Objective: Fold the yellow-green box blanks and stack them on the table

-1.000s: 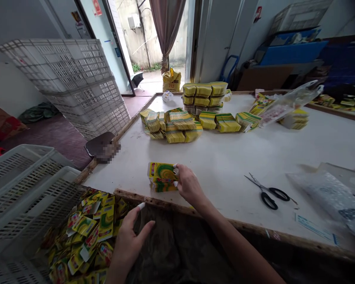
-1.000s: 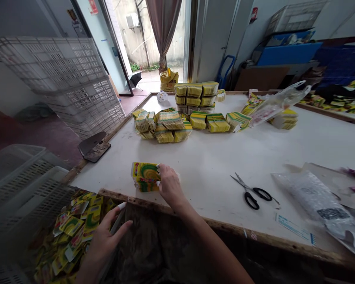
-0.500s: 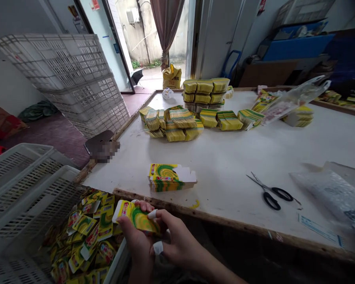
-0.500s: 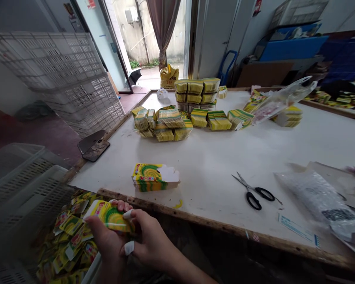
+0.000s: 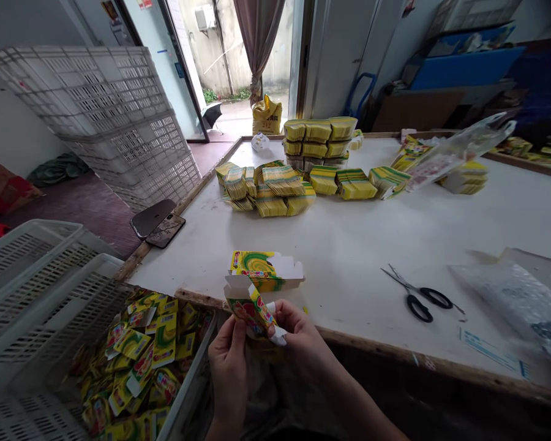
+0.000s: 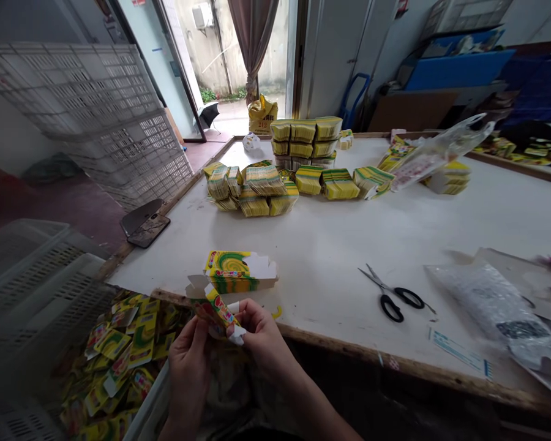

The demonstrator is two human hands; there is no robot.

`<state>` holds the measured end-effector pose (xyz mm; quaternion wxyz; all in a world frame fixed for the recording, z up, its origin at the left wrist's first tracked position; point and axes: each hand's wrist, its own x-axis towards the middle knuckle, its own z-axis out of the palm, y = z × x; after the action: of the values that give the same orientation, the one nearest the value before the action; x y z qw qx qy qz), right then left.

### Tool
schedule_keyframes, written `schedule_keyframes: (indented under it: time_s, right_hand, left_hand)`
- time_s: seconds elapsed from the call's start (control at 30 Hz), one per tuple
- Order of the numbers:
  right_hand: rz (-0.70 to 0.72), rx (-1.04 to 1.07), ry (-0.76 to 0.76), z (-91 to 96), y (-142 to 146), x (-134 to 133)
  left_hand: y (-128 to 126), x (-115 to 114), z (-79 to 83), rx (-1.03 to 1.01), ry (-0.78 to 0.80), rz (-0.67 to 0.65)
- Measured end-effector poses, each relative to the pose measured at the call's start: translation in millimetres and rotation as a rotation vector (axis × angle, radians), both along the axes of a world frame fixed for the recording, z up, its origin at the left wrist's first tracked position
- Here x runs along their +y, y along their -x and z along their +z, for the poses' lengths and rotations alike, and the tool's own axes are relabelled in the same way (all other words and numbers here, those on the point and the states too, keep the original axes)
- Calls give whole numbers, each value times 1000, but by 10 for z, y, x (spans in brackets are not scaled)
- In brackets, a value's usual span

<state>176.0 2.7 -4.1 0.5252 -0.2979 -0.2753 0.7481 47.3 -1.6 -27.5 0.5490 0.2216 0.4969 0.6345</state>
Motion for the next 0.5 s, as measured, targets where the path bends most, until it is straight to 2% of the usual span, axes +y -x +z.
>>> schedule_keyframes:
  time_s: [0.17,0.37,0.43,0.5]
  right_hand:
    - [-60,-173,-87,-15,-9,-5]
    - [39,-538,-294,61,-223,-44]
    - [52,-712,-425,128,-330,-51]
    - [85,-916,-617,214,-430,-43]
  left_hand:
    - [7,-3,14,-27,-2,15]
    - [195,27,113,25,-90,21]
    - [340,26,186,36,-95,-118]
    - [495,31,273,57,-114,-368]
